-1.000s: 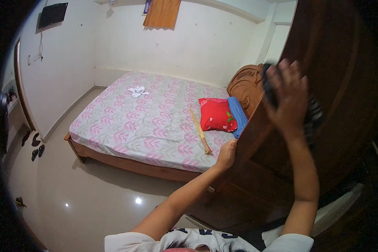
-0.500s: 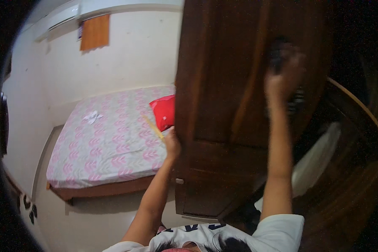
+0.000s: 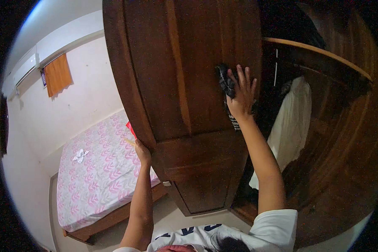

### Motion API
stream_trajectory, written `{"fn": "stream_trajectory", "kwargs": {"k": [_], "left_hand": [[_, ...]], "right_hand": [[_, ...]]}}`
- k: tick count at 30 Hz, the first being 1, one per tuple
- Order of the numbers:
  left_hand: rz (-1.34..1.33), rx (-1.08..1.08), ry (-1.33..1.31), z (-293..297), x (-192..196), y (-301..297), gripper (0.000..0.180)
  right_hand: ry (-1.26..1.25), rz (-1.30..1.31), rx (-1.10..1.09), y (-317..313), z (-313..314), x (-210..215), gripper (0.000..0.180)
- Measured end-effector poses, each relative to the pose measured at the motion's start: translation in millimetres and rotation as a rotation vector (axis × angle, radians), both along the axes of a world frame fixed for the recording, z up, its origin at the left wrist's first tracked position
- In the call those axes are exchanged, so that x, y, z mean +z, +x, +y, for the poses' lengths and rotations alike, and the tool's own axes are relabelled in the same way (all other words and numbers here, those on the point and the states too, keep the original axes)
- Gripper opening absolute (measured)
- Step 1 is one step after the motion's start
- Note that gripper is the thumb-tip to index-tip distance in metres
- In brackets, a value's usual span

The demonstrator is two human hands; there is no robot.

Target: Wiping down the exterior and interior surfaces of a wooden wardrobe with a cloth.

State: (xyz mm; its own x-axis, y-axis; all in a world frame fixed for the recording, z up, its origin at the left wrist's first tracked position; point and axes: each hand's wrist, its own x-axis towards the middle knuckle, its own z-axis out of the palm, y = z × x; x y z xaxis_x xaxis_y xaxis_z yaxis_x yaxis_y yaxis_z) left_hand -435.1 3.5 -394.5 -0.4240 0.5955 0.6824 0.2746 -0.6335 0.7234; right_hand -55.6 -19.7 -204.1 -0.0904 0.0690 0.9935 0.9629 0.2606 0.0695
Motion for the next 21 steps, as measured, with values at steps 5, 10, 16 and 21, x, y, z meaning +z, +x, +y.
{"fn": "stream_trajectory", "kwargs": {"k": [5,10,16,21], "left_hand": [[0.089,-0.008,0.042,1,-4,-9,0.066],[0.04,0.049,0.066,-1,-6,-9,0.055],[-0.062,0.175,0.092,-53,16,13,0.03],[0.183,-0.196,0.173,-155,118,84,0.061]], "right_hand": [[-0.082,0.06,0.071,2,-32,-25,0.044],[-0.331,0.274,0.167,10,-48,-47,0.031],[-0.281,0.538,0.476,-27,-59,-46,0.031],[-0.552,0.639,0.824,-92,-91,-39,0.044]]}}
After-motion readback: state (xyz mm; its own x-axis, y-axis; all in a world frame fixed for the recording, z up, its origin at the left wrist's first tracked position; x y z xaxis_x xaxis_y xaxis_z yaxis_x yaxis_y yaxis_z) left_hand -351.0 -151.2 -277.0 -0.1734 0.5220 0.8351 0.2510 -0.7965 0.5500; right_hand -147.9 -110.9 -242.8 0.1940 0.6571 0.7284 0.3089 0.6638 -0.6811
